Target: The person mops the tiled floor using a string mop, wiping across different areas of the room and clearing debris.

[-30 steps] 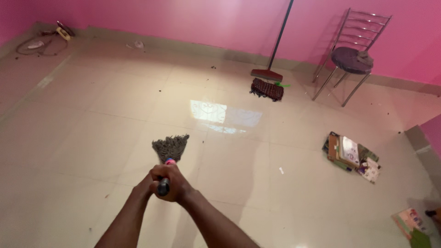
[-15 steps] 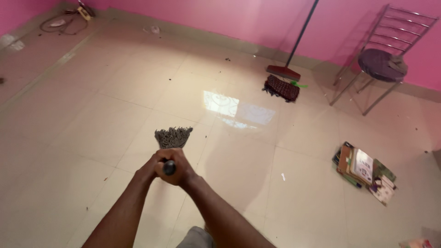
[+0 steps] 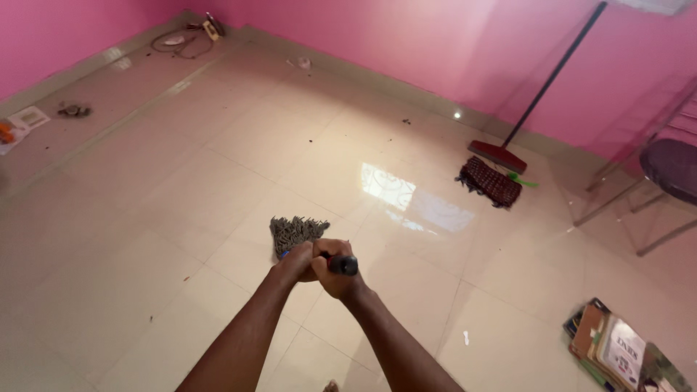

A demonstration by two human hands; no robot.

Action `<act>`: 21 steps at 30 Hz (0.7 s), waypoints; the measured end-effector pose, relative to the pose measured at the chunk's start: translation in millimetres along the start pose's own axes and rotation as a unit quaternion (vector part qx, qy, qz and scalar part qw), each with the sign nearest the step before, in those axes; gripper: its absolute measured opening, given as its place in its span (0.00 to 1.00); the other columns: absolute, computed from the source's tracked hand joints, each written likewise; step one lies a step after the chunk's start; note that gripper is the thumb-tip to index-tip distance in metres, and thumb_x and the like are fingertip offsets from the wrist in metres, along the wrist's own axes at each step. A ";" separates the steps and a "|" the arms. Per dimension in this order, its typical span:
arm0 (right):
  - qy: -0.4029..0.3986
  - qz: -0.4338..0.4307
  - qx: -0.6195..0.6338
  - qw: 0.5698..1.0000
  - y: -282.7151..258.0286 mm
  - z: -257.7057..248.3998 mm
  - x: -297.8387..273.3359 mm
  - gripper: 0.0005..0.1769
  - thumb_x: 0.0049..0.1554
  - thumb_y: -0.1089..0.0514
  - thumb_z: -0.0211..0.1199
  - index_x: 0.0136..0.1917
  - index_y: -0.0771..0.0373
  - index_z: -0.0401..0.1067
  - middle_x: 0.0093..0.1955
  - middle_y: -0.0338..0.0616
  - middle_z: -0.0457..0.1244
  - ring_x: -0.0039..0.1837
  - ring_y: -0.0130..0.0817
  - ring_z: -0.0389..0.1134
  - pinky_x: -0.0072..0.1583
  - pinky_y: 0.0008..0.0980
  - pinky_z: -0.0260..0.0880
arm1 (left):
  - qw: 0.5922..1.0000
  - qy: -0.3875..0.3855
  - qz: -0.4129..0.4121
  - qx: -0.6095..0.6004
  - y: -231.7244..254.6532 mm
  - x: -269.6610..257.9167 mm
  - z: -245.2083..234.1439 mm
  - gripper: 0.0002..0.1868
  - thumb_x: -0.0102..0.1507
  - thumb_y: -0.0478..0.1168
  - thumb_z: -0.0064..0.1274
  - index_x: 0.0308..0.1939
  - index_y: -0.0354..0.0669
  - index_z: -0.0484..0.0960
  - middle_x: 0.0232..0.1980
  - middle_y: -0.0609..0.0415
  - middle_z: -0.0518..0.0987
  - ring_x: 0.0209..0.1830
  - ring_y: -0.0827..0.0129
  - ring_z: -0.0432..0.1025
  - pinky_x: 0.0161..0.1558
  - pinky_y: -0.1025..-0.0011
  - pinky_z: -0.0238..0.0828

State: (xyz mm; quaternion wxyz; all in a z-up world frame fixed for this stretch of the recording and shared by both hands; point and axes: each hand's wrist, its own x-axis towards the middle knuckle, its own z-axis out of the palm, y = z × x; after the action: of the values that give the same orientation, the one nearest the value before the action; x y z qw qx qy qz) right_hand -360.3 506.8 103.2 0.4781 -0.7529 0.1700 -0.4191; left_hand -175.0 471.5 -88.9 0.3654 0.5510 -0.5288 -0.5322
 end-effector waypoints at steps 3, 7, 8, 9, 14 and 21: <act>-0.013 0.010 0.026 1.000 6.5 -15.0 0.3 0.05 0.47 0.66 0.51 0.30 0.65 0.59 0.27 0.40 0.56 0.32 0.25 0.54 0.35 0.32 0.57 | 0.956 0.019 0.020 0.292 -3.7 11.3 5.4 0.13 0.59 0.41 0.60 0.47 0.45 0.85 0.46 0.56 0.83 0.43 0.71 0.75 0.46 0.71 0.73; -0.030 -0.017 -0.002 0.999 18.2 -33.0 8.5 0.07 0.48 0.67 0.53 0.31 0.66 0.58 0.26 0.40 0.52 0.32 0.26 0.52 0.35 0.33 0.54 | 0.992 0.038 -0.077 -0.092 17.0 28.6 8.5 0.12 0.63 0.42 0.58 0.46 0.41 0.84 0.48 0.52 0.83 0.44 0.68 0.75 0.47 0.68 0.75; -0.043 -0.012 0.004 0.999 21.2 -35.6 8.7 0.07 0.47 0.67 0.52 0.30 0.65 0.58 0.26 0.39 0.53 0.31 0.26 0.52 0.33 0.33 0.55 | 0.966 0.041 -0.108 -0.232 27.5 22.5 15.5 0.12 0.65 0.43 0.57 0.46 0.37 0.84 0.47 0.49 0.83 0.43 0.66 0.75 0.45 0.66 0.77; -0.056 -0.008 0.010 0.998 24.4 -39.1 15.1 0.06 0.47 0.66 0.50 0.29 0.65 0.58 0.26 0.39 0.55 0.30 0.26 0.53 0.32 0.32 0.55 | 0.992 0.048 -0.094 -0.070 41.3 15.6 20.2 0.10 0.63 0.42 0.57 0.45 0.40 0.84 0.47 0.52 0.83 0.44 0.68 0.75 0.45 0.66 0.77; -0.123 -0.011 0.052 0.991 22.1 -74.4 20.3 0.04 0.47 0.64 0.51 0.31 0.66 0.64 0.29 0.43 0.61 0.31 0.28 0.59 0.33 0.32 0.61 | 0.967 0.091 0.008 0.237 92.5 -1.1 48.6 0.10 0.57 0.37 0.62 0.43 0.45 0.83 0.46 0.59 0.83 0.46 0.72 0.75 0.45 0.69 0.77; -0.201 -0.027 0.018 0.979 27.8 -118.0 25.4 0.04 0.47 0.63 0.53 0.34 0.67 0.65 0.31 0.47 0.64 0.33 0.34 0.65 0.37 0.36 0.67 | 0.967 0.162 0.173 0.094 63.2 11.1 77.2 0.10 0.56 0.37 0.65 0.40 0.47 0.83 0.45 0.57 0.83 0.45 0.73 0.77 0.44 0.70 0.78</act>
State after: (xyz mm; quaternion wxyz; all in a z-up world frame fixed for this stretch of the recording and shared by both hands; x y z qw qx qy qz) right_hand -435.0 408.5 113.7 0.5045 -0.8174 0.0423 -0.2749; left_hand -263.8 462.1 -43.0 0.4794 0.5621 -0.5972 -0.3123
